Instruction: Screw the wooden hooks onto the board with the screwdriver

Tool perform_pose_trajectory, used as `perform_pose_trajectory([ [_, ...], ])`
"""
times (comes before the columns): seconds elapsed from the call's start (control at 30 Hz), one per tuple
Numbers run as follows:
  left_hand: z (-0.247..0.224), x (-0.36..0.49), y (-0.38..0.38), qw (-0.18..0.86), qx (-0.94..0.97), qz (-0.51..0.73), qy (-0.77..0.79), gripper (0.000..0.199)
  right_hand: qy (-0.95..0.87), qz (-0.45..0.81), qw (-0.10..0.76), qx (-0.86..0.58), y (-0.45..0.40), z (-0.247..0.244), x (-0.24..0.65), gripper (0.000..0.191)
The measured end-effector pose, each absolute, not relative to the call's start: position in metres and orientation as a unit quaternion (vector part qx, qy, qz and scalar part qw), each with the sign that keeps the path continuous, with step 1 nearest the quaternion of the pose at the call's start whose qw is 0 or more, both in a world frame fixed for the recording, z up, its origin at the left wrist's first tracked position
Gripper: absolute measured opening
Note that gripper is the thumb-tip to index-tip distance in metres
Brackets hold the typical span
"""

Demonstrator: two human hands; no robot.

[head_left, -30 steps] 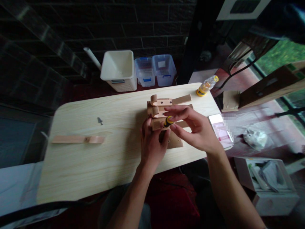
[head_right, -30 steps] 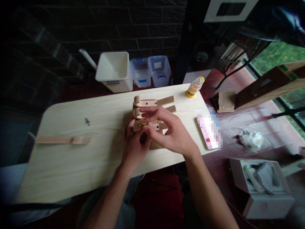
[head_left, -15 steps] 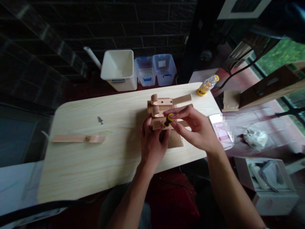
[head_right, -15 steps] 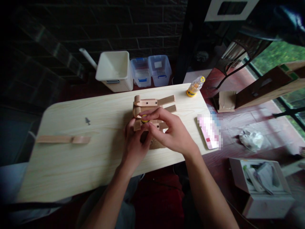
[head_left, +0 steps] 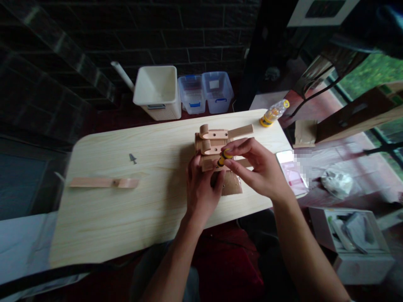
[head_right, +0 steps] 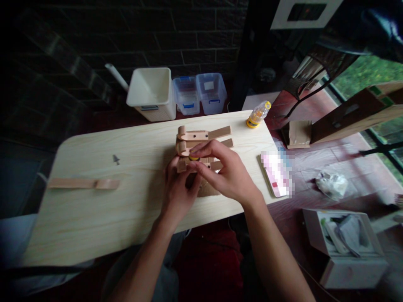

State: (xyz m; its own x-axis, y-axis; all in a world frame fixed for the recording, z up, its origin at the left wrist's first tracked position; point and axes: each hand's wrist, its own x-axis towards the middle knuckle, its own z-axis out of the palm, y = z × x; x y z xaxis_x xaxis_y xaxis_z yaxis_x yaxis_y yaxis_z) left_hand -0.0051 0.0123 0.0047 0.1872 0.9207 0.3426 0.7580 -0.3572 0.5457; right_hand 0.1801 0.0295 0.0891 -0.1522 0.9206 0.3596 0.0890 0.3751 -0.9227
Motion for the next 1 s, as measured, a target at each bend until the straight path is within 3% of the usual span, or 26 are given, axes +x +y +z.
perform_pose_trajectory([
  [0.3,0.005,-0.006,0.013,0.137,0.758,0.317,0.553,0.035,-0.677,0.387,0.492,-0.387,0.028,0.096,0.181,0.013],
  [0.47,0.005,-0.005,0.012,0.129,0.755,0.322,0.557,0.034,-0.659,0.349,0.523,-0.413,0.031,0.087,0.183,0.018],
  [0.7,0.007,-0.003,0.012,0.138,0.747,0.325,0.563,0.033,-0.647,0.424,0.503,-0.385,0.026,0.091,0.181,0.019],
  [1.0,0.006,-0.004,0.012,0.132,0.752,0.329,0.556,0.032,-0.648,0.382,0.518,-0.407,0.029,0.089,0.182,0.018],
])
